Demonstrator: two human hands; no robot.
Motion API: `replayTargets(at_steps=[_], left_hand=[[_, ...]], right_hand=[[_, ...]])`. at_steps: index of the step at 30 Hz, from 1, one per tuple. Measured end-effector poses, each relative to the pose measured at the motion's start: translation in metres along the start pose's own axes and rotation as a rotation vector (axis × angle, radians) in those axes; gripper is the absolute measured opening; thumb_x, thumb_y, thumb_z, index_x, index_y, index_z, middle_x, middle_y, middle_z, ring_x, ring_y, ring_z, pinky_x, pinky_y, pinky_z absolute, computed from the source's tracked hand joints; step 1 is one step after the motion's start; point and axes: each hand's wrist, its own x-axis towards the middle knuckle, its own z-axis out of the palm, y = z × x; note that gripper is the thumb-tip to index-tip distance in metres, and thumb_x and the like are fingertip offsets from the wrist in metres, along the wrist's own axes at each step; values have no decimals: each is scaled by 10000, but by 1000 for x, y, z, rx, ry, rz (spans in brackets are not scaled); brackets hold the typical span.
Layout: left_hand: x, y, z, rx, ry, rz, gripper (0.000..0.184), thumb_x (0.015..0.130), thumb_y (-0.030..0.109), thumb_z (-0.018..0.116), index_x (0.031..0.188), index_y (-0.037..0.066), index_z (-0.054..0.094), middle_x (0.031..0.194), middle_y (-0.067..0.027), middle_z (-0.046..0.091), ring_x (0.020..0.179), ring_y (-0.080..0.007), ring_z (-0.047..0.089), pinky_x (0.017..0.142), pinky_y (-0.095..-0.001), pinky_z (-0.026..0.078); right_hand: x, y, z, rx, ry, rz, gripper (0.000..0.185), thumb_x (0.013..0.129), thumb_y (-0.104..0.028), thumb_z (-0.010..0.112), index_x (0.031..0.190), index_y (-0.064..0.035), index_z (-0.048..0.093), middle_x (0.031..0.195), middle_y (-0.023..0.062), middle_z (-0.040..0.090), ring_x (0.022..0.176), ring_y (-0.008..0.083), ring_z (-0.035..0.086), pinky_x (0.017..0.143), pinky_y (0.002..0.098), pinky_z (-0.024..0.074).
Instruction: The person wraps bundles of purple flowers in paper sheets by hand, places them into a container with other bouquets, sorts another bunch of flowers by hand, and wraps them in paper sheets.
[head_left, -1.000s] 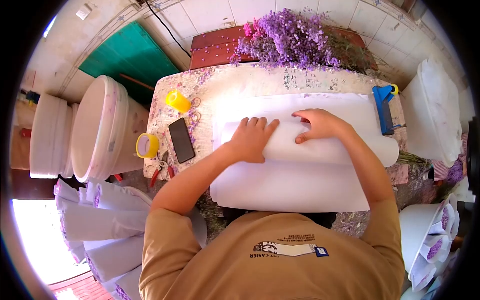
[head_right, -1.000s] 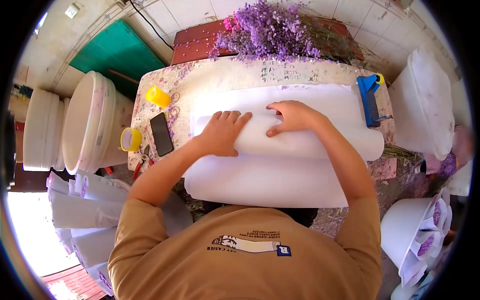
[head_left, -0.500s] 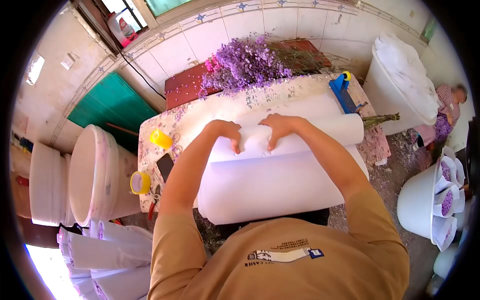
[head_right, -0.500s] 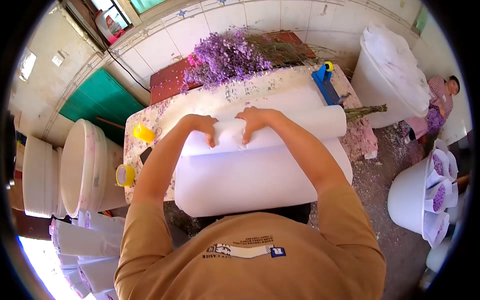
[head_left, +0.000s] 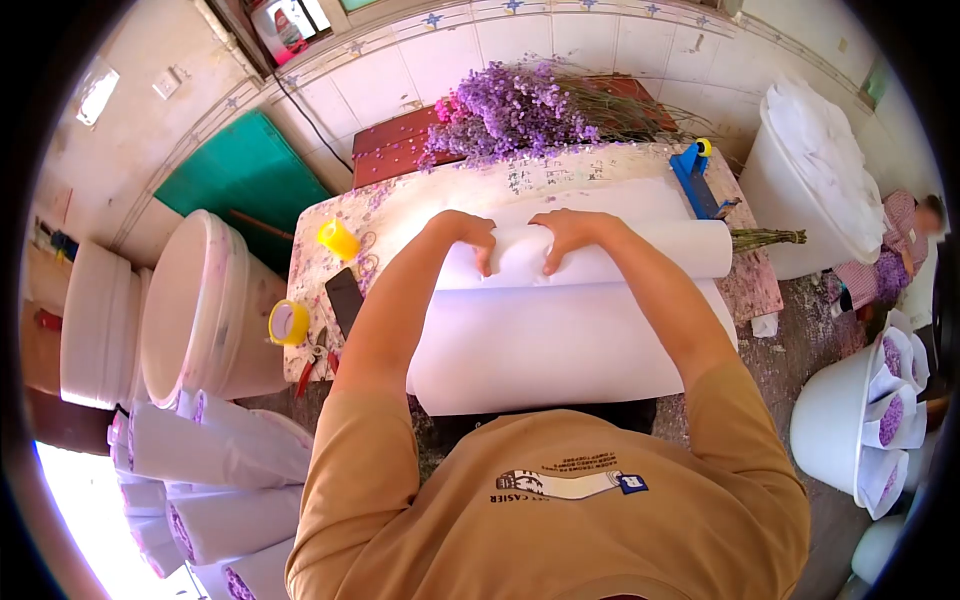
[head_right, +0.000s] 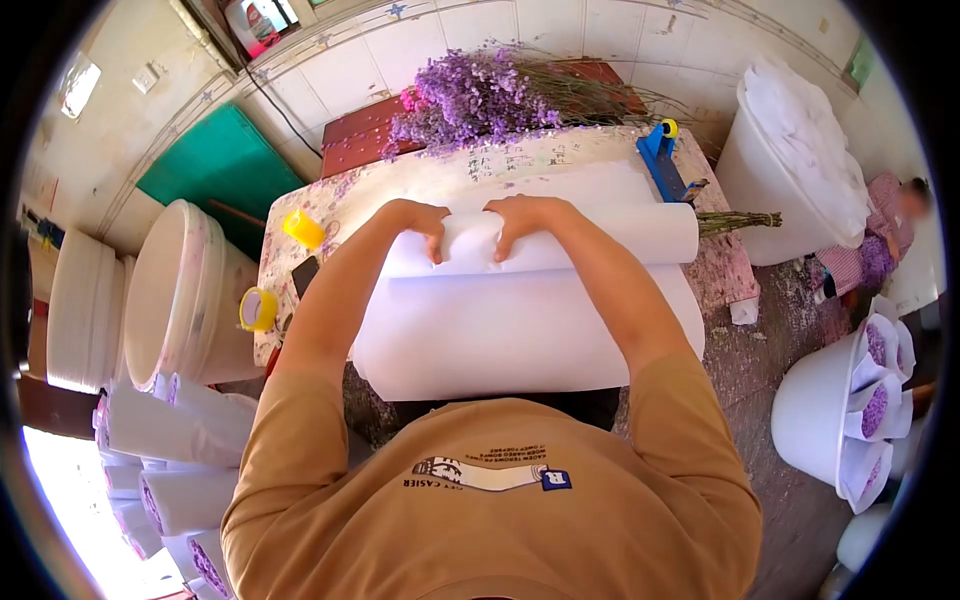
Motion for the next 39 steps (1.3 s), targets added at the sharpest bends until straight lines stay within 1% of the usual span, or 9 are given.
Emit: replayTargets(at_steps=[4, 8, 9, 11, 14, 20, 29, 34, 39], left_hand=[[-2, 5, -2, 35, 11, -23, 1209, 538, 308, 926, 1511, -55, 307, 1409, -268, 534, 1252, -370, 566, 998, -434, 483], [11, -2, 4, 304, 102, 154, 707, 636, 324, 880, 1256, 37, 699, 1391, -196, 595, 1240, -264, 588, 1063, -378, 434], [22, -8, 1, 193, -27, 166, 869, 584, 305, 899, 1317, -50, 597, 1354, -219, 614, 1216, -280, 608, 1066, -377, 438], [39, -15, -7, -6, -259, 169, 865, 569, 242, 895, 1285, -125, 579, 1249, -196, 681, 1174, -275, 641, 1076, -374, 430], [53, -16, -7, -74, -318, 103, 444, 655, 125, 825, 1038, -82, 741, 1095, -80, 766, 1167, -213, 653, 1084, -394, 406], [17, 4, -8, 8, -249, 8, 383, 650, 233, 854, 1025, 166, 820, 1179, -3, 744, 1168, -231, 621, 996, -396, 434], [5, 7, 4, 119, -121, 60, 1064, 484, 350, 939, 1366, -75, 521, 1295, -225, 646, 1220, -355, 596, 978, -430, 488], [6, 8, 6, 169, -19, -26, 1206, 498, 376, 944, 1468, -71, 382, 1423, -268, 527, 1267, -387, 557, 1023, -443, 467], [16, -2, 8, 80, 8, -12, 1218, 483, 343, 946, 1473, -81, 378, 1383, -256, 565, 1251, -389, 567, 1019, -452, 469]], right_hand=[[5, 3, -7, 195, -133, 55, 1164, 534, -498, 907, 1486, -31, 427, 1446, 234, 518, 1287, 343, 546, 1089, 402, 430], [33, 21, -4, -36, -127, -2, 1284, 507, -568, 911, 1513, 19, 372, 1499, 252, 466, 1356, 346, 490, 1130, 399, 388], [30, 16, -8, -28, -131, 3, 1276, 504, -566, 910, 1509, 17, 382, 1504, 249, 463, 1364, 341, 483, 1138, 401, 377], [20, 6, -15, 9, -122, -14, 1237, 504, -554, 910, 1477, 34, 424, 1479, 239, 496, 1331, 341, 515, 1122, 391, 393], [21, 12, -12, -1, -118, -20, 1220, 515, -554, 905, 1471, 39, 431, 1471, 244, 501, 1335, 339, 512, 1122, 391, 394], [7, 0, -10, -49, -59, 48, 1242, 526, -602, 876, 1515, -22, 399, 1503, 232, 468, 1381, 346, 463, 1143, 413, 377], [5, -1, -1, -130, 6, -4, 1227, 519, -595, 878, 1513, -45, 414, 1470, 218, 511, 1339, 351, 507, 1119, 422, 408], [2, 0, -2, -75, -20, -36, 1210, 520, -579, 886, 1504, -45, 427, 1435, 217, 543, 1306, 343, 537, 1087, 416, 443], [7, 8, 3, -116, 49, -40, 1211, 514, -583, 888, 1507, -62, 430, 1414, 236, 546, 1286, 356, 545, 1072, 418, 453]])
